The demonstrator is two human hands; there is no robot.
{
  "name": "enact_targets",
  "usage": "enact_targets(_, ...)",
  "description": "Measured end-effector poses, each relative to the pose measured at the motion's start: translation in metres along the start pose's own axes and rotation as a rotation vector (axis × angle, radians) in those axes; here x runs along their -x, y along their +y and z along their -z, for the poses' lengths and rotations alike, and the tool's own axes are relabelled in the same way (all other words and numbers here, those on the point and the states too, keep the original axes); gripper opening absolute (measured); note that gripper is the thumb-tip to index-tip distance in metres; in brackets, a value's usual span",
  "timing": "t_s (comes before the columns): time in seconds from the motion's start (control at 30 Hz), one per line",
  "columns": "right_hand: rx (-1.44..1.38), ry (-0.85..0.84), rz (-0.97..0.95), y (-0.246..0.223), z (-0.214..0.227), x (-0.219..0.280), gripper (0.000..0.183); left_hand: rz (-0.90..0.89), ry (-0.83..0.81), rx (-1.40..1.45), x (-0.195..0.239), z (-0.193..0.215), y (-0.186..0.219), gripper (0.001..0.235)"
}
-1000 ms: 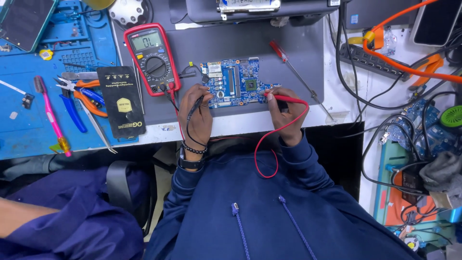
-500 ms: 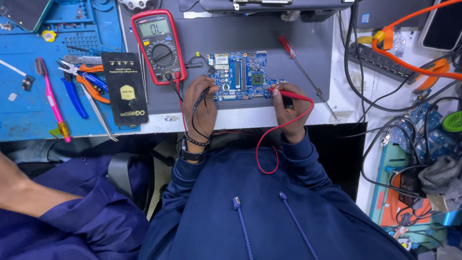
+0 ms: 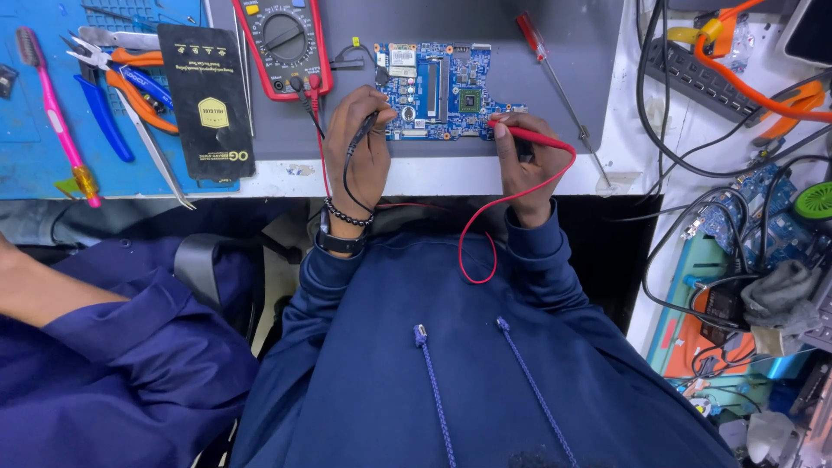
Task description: The person uses a multimeter to test a blue circuit board on a workbench. They hold the red and black probes and touch various points on the board while another person sits nearby.
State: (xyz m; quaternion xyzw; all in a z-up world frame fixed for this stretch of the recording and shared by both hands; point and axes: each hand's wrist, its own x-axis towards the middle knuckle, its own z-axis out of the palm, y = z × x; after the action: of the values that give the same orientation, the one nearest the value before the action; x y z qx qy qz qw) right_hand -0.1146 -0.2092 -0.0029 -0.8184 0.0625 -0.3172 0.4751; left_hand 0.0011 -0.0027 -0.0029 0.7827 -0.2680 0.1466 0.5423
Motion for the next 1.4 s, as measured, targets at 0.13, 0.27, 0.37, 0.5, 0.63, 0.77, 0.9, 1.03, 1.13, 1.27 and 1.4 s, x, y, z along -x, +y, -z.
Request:
enact_targets(0.13, 0.047, -0.009, -0.095, -0.013, -0.003, -0.002, 0.010, 0.080, -0.089, 0.058, 0.000, 0.004, 0.004, 0.008)
enact_targets(0.27, 0.025, -0.027, -0.090, -0.014, -0.002, -0.002, 0.009, 0.089, -0.088, 0.088, -0.001, 0.006, 0.007, 0.003)
enact_targets(0.37, 0.061, -0.033, -0.098, -0.013, -0.002, -0.002, 0.010, 0.079, -0.092, 0.095, -0.001, 0.005, 0.006, 0.004)
enact_targets(0.5, 0.054, -0.037, -0.086, -0.013, -0.001, -0.001, 0.009, 0.049, -0.092, 0.060, 0.000, 0.005, 0.006, 0.003)
enact_targets(0.63, 0.047, -0.002, -0.072, -0.015, -0.002, -0.003, 0.009, 0.029, -0.092, 0.051, -0.001, 0.005, 0.005, 0.003)
enact_targets(0.77, 0.035, 0.024, -0.124, -0.016, -0.003, -0.003, 0.011, 0.045, -0.093, 0.044, -0.001, 0.004, 0.004, 0.004)
enact_targets(0.9, 0.047, 0.025, -0.120, -0.016, -0.003, -0.002, 0.011, 0.060, -0.094, 0.071, -0.001, 0.006, 0.006, 0.004)
enact_targets(1.03, 0.065, 0.024, -0.092, -0.015, -0.003, -0.002, 0.013, 0.081, -0.095, 0.070, 0.001, 0.003, 0.002, 0.014)
enact_targets(1.13, 0.073, 0.024, -0.075, -0.013, -0.002, -0.002, 0.015, 0.061, -0.094, 0.081, -0.001, 0.004, 0.003, 0.007)
enact_targets(1.27, 0.057, 0.013, -0.092, -0.016, -0.002, -0.004, 0.011, 0.072, -0.089, 0.081, -0.002, 0.005, 0.005, 0.005)
enact_targets(1.4, 0.062, 0.012, -0.092, -0.016, -0.003, -0.003, 0.013, 0.065, -0.094, 0.080, 0.000, 0.004, 0.003, 0.006)
